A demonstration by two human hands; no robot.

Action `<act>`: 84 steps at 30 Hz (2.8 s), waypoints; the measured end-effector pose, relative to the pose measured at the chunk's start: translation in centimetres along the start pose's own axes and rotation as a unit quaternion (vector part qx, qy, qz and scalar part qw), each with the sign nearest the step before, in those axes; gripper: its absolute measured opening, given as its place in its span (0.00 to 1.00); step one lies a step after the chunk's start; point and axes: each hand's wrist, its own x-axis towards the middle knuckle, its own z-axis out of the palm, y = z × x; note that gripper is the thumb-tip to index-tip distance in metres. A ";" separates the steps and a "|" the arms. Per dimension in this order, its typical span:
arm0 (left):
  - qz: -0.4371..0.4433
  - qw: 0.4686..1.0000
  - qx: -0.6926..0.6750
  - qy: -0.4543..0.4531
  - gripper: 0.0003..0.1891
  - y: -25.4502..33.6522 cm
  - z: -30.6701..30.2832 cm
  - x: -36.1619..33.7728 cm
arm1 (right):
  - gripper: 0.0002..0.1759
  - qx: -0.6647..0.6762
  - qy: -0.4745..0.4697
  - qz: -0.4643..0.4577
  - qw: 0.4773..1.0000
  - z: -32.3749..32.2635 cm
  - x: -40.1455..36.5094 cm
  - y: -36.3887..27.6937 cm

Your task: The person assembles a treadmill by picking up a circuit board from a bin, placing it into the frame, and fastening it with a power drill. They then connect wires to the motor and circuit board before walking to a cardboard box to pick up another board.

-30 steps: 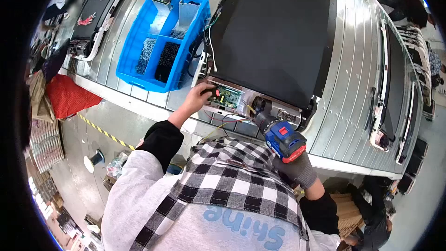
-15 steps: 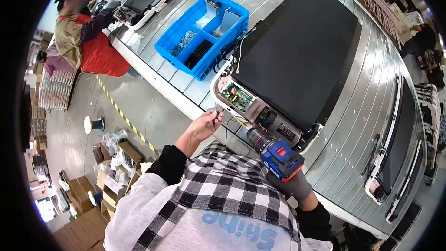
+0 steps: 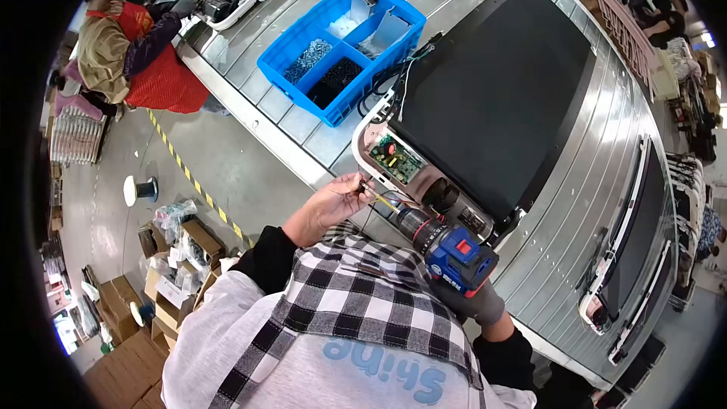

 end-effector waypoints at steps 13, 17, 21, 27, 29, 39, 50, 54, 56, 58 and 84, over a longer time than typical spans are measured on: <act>-0.067 0.995 0.047 0.063 0.09 4.2 -0.8 2.4 | 0.23 -0.312 -0.091 -0.071 0.943 0.7 5.5 -1.6; -0.055 0.977 0.062 0.196 0.11 4.2 -2.9 2.5 | 0.22 -0.346 -0.027 -0.071 0.935 0.0 11.5 -2.8; -0.024 0.972 0.103 0.210 0.12 5.6 -3.8 1.5 | 0.13 -0.056 -0.015 0.254 0.965 -1.3 15.9 -1.9; -0.022 0.960 0.134 0.243 0.12 6.6 -4.9 0.4 | 0.16 -0.077 -0.077 0.282 0.953 -2.3 19.9 -1.9; -0.033 0.948 0.170 0.267 0.14 7.0 -4.5 0.4 | 0.13 -0.076 -0.083 0.305 0.946 -2.4 20.8 -2.8; 0.021 0.954 0.196 0.225 0.15 6.8 -4.8 2.4 | 0.18 -0.158 -0.177 0.321 0.917 -4.1 23.4 -1.7; 0.043 0.972 0.078 0.218 0.09 5.4 -3.3 0.6 | 0.19 0.172 -0.097 0.244 0.949 -2.8 15.6 -1.7; -0.002 0.984 0.009 0.179 0.10 3.5 -2.5 1.4 | 0.24 0.081 -0.065 0.107 0.989 -1.4 9.0 -1.6; -0.029 0.985 -0.031 0.167 0.11 2.7 -1.3 1.8 | 0.22 0.138 -0.028 0.151 0.979 -0.6 6.3 -1.6; -0.059 0.986 -0.052 0.146 0.10 2.0 -0.8 2.1 | 0.23 0.169 -0.006 0.164 0.972 -0.2 4.6 -1.9; -0.107 0.970 0.049 0.212 0.12 -3.1 -2.2 4.3 | 0.18 -0.185 0.029 0.050 0.981 -1.5 3.2 4.2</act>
